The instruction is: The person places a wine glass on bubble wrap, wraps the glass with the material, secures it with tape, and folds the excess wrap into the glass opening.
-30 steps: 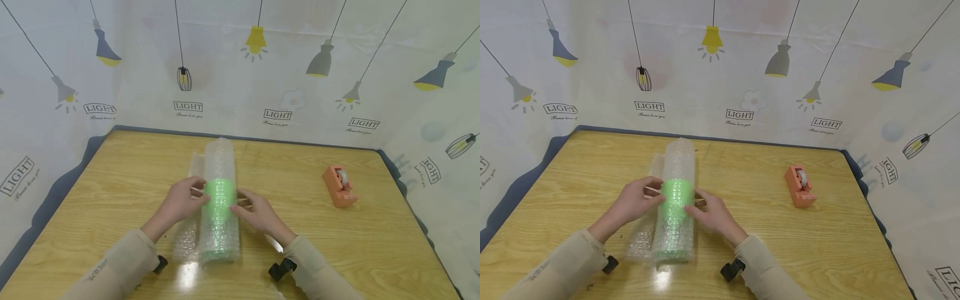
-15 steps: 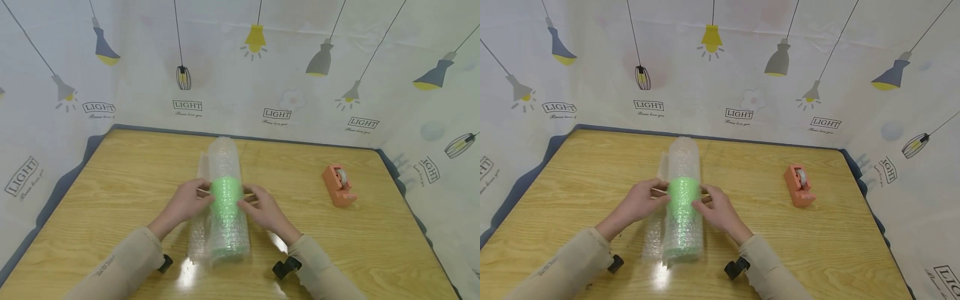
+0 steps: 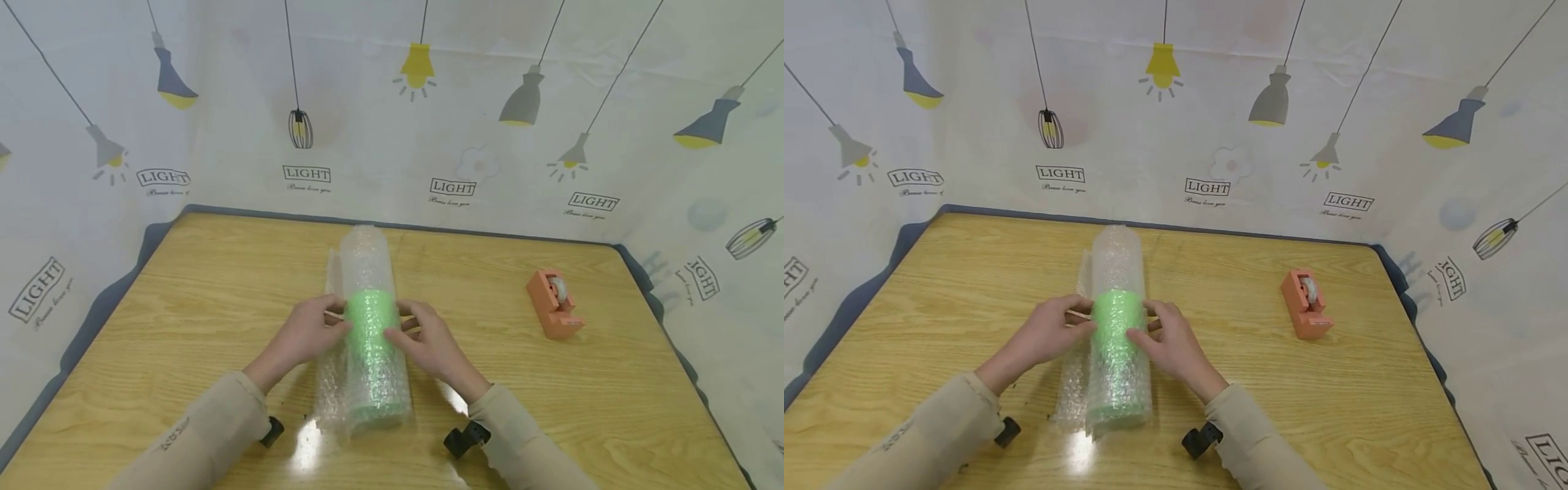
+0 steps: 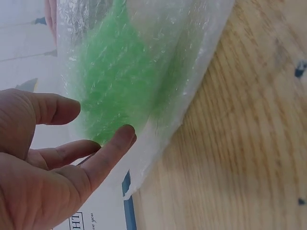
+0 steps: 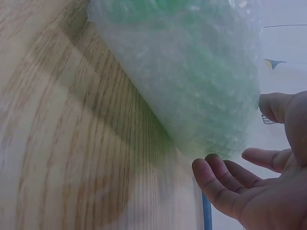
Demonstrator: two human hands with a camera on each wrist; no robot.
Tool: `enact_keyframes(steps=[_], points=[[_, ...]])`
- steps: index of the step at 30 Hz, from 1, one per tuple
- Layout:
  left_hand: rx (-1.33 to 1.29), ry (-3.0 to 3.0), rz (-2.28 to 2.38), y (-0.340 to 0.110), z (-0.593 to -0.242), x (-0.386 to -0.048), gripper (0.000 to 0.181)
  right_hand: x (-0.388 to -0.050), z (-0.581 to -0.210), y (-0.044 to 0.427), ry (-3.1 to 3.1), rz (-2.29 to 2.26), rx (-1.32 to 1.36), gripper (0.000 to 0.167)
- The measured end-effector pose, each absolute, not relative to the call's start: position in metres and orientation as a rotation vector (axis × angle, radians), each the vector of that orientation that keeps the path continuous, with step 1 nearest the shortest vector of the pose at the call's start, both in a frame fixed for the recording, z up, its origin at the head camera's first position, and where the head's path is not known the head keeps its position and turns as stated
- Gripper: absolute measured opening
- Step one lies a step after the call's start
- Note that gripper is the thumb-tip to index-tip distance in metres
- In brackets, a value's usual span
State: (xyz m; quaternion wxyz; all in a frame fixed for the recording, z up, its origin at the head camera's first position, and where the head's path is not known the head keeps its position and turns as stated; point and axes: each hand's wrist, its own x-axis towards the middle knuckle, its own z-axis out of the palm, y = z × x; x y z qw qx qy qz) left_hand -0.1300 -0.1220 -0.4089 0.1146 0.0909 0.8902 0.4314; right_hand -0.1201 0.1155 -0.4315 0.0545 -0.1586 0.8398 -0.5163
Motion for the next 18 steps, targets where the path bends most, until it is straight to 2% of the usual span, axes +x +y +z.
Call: enact_keyframes(steps=[8, 15, 18], points=[[0.217, 2.572, 1.268, -0.1233, -0.4145, -0.131, 0.044, -0.1198, -0.4309, 0.1161, 2.566, -1.559, -0.469, 0.046], [0.172, 2.505, 1.316, -0.1218, -0.4188, -0.1285, 0.074, -0.1228, -0.4327, 0.1149, 2.521, -1.482, -0.384, 0.059], [0.139, 2.504, 1.316, -0.1216, -0.4192, -0.1278, 0.075, -0.1237, -0.4349, 0.1151, 2.508, -1.443, -0.381, 0.061]])
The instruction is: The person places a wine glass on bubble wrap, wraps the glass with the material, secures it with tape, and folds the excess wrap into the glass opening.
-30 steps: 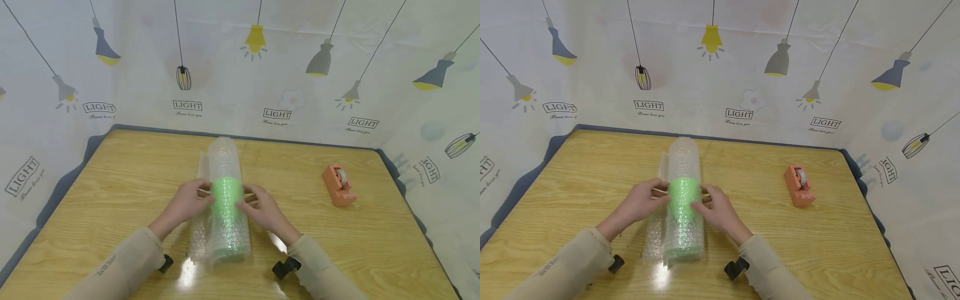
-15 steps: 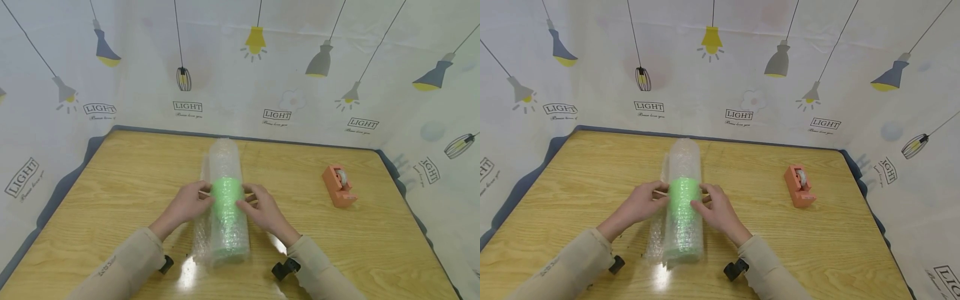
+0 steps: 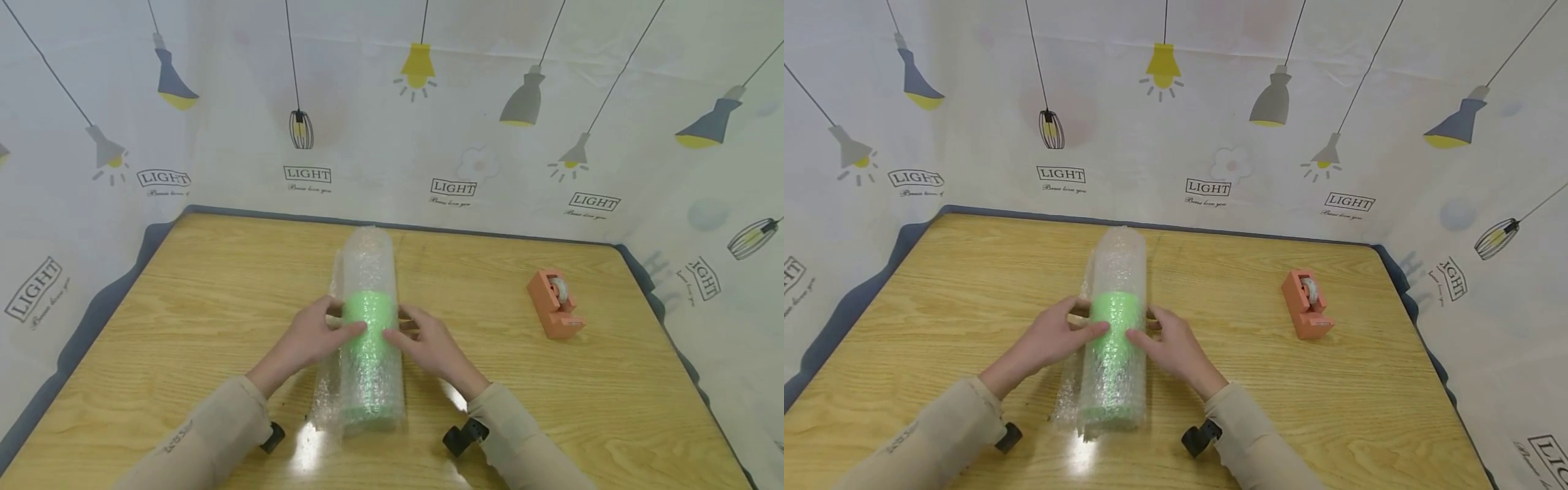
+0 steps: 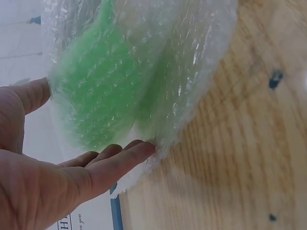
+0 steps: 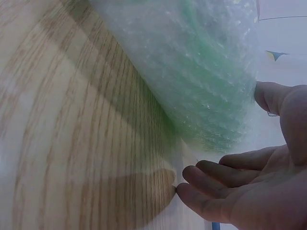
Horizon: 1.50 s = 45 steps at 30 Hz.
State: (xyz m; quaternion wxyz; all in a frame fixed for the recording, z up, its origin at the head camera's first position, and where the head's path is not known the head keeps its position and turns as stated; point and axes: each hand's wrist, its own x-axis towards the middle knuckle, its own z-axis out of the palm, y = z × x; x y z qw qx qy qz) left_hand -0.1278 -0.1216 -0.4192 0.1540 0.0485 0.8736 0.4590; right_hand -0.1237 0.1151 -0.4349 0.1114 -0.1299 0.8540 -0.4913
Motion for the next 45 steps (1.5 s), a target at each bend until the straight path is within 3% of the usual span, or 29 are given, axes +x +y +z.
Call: enact_keyframes(steps=[20, 39, 45], points=[[0.11, 2.561, 1.157, -0.12, -0.42, -0.127, 0.083, -0.123, -0.438, 0.118, 2.526, -1.403, -0.424, 0.05], [0.108, 2.477, 1.146, -0.135, -0.417, -0.129, 0.089, -0.122, -0.434, 0.112, 2.557, -1.411, -0.4, 0.057], [0.105, 2.542, 1.104, -0.139, -0.414, -0.131, 0.084, -0.123, -0.434, 0.111, 2.552, -1.41, -0.413, 0.056]])
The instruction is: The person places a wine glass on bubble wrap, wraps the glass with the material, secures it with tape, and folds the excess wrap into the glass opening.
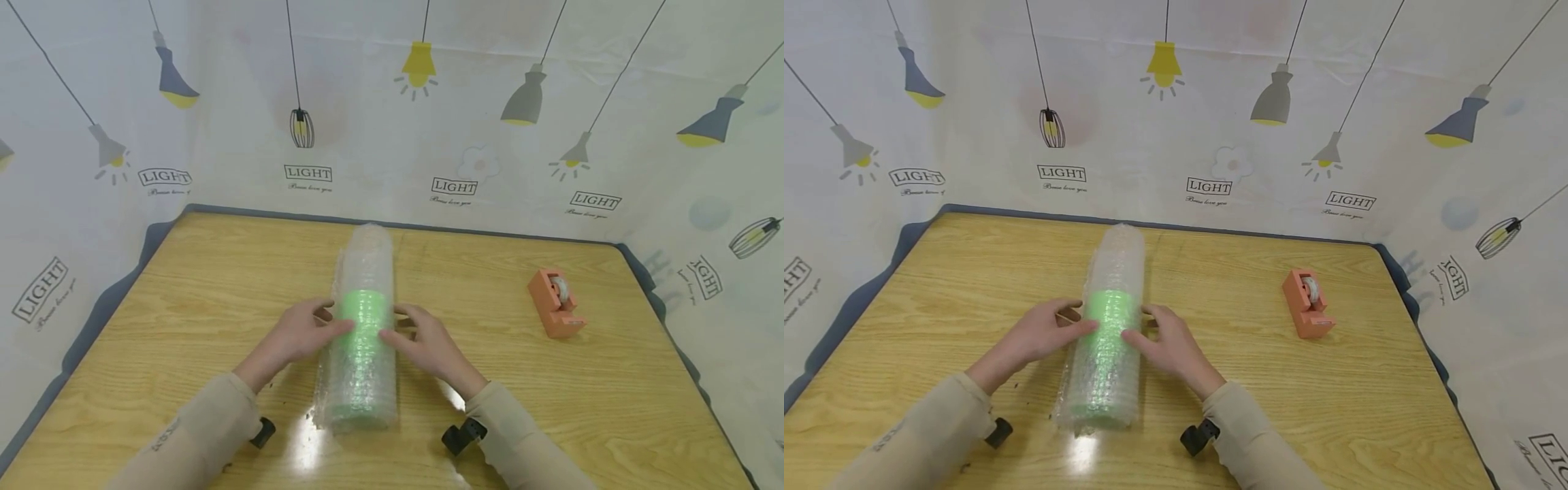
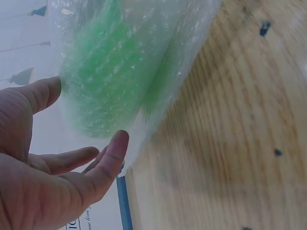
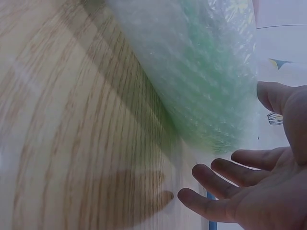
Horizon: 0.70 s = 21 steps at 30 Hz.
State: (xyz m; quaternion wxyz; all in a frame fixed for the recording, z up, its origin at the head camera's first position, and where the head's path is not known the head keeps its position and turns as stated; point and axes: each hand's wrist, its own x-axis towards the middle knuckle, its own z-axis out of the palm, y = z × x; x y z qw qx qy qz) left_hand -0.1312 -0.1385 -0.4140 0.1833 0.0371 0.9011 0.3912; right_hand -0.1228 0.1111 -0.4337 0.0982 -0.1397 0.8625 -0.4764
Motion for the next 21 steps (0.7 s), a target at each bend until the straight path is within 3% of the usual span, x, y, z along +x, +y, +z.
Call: enact_keyframes(steps=[11, 21], points=[[0.289, 2.706, 1.227, -0.1396, -0.4093, -0.128, 0.059, -0.1229, -0.4334, 0.1079, 2.503, -1.463, -0.444, 0.055], [0.357, 2.801, 1.157, -0.1397, -0.4043, -0.1223, 0.05, -0.1231, -0.436, 0.1056, 2.459, -1.469, -0.501, 0.056]])
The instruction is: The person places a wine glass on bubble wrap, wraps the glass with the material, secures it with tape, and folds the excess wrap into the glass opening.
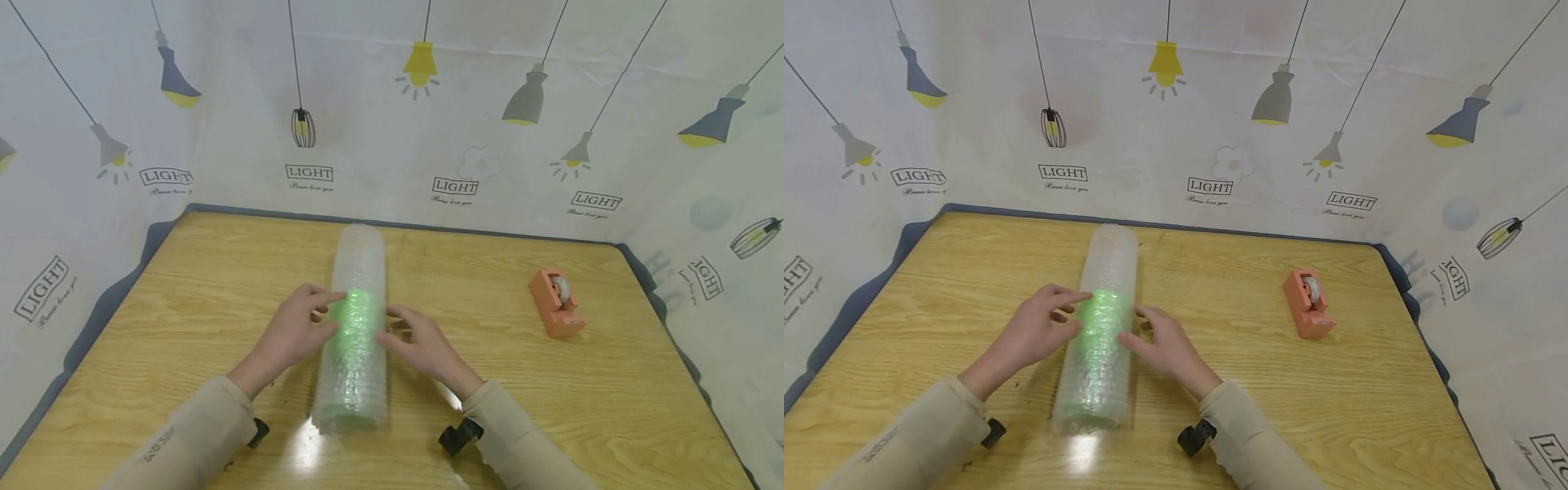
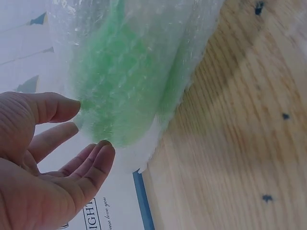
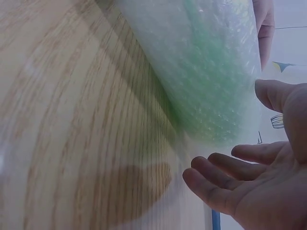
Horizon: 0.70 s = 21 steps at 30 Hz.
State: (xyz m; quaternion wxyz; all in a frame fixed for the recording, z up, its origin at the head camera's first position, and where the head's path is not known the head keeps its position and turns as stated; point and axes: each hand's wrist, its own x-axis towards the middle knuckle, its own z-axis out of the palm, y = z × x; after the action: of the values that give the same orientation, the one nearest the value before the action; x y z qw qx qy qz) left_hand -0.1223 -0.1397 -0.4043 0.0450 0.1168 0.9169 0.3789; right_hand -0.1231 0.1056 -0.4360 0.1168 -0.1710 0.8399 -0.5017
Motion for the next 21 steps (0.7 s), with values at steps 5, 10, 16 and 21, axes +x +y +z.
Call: enact_keyframes(steps=[5, 10, 16, 21], points=[[0.349, 2.81, 1.147, -0.1428, -0.4022, -0.1214, 0.048, -0.1227, -0.438, 0.1048, 2.417, -1.474, -0.515, 0.057], [0.356, 2.795, 1.159, -0.1451, -0.402, -0.1208, 0.048, -0.1223, -0.4378, 0.1033, 2.375, -1.5, -0.538, 0.055], [0.336, 2.742, 1.23, -0.1426, -0.4059, -0.1204, 0.047, -0.1217, -0.4368, 0.104, 2.399, -1.543, -0.522, 0.051], [0.318, 2.673, 1.299, -0.1372, -0.4085, -0.1208, 0.048, -0.1209, -0.4342, 0.1052, 2.445, -1.572, -0.514, 0.051]])
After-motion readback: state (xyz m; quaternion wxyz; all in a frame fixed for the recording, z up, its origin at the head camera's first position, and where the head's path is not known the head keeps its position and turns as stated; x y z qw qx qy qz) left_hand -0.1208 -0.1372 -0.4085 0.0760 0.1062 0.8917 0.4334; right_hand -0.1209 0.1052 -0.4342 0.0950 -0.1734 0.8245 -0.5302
